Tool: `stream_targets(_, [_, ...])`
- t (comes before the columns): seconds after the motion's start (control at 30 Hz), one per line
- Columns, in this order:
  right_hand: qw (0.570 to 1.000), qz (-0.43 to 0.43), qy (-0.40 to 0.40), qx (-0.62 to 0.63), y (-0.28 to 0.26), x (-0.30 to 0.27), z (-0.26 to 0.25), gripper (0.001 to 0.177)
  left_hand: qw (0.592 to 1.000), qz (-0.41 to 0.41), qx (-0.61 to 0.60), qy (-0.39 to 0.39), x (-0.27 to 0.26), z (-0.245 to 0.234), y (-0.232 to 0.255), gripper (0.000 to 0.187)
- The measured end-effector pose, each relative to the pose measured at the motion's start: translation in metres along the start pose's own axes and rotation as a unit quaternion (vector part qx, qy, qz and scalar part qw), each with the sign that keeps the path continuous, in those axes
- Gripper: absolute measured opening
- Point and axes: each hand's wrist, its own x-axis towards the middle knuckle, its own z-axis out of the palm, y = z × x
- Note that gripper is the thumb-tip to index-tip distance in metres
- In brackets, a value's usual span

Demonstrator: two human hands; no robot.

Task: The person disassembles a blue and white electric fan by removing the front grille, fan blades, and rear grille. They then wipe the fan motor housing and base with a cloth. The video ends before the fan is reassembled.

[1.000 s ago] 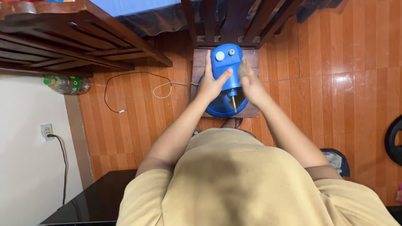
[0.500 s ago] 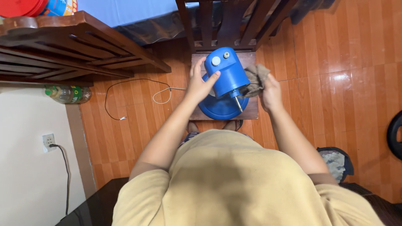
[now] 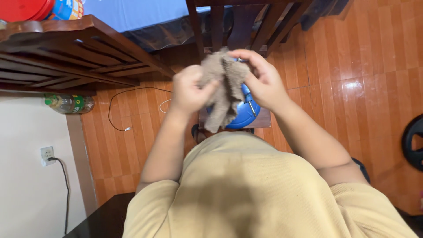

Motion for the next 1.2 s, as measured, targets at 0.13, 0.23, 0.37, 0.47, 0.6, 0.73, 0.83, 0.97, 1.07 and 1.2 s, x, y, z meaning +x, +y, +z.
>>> stream_targets(0.13, [0.847,0.175,0.025,-0.501,0.007,0.019,0.026,0.085,0.967,-0.193,-0.076,0.150,-0.026,-0.037,-0.053,0.035])
stream_targets(0.23, [0.747,0.267,-0.020,-0.608,0.020,0.015,0.034,0.115,0.961,-0.259,0.039,0.088,-0.043,-0.023,-0.096,0.046])
stream_targets(0.37, [0.806,0.231,-0.101,-0.535,0.035,0.005,0.004,0.132,0.954,-0.238,-0.162,-0.082,-0.074,0.054,-0.117,0.048])
stream_targets(0.47, [0.876,0.115,-0.096,-0.458,0.050,-0.005,-0.023,0.134,0.980,0.134,0.117,-0.092,-0.084,0.098,-0.119,0.050])
stream_targets(0.6, [0.868,0.212,-0.030,-0.448,0.058,-0.012,-0.030,0.134,0.980,0.123,0.112,-0.109,-0.055,0.122,-0.121,0.066])
stream_targets(0.73, [0.887,0.244,0.005,-0.393,0.060,-0.025,-0.018,0.120,0.987,0.031,0.130,-0.091,-0.030,0.118,-0.123,0.065])
stream_targets(0.83, [0.906,0.173,0.009,-0.386,0.060,-0.027,-0.019,0.115,0.993,0.072,0.088,-0.027,-0.019,0.112,-0.110,0.057])
stream_targets(0.97, [0.907,0.149,0.018,-0.394,0.069,-0.032,-0.018,0.115,0.988,0.043,0.137,-0.063,-0.002,0.122,-0.075,0.047])
stream_targets(1.07, [0.909,0.151,0.047,-0.386,0.074,-0.036,-0.011,0.115,0.988,0.045,0.133,-0.060,-0.001,0.124,-0.067,0.042])
stream_targets(1.2, [0.910,0.164,0.061,-0.375,0.073,-0.035,-0.005,0.123,0.995,0.046,0.087,0.002,-0.029,0.110,-0.090,0.030])
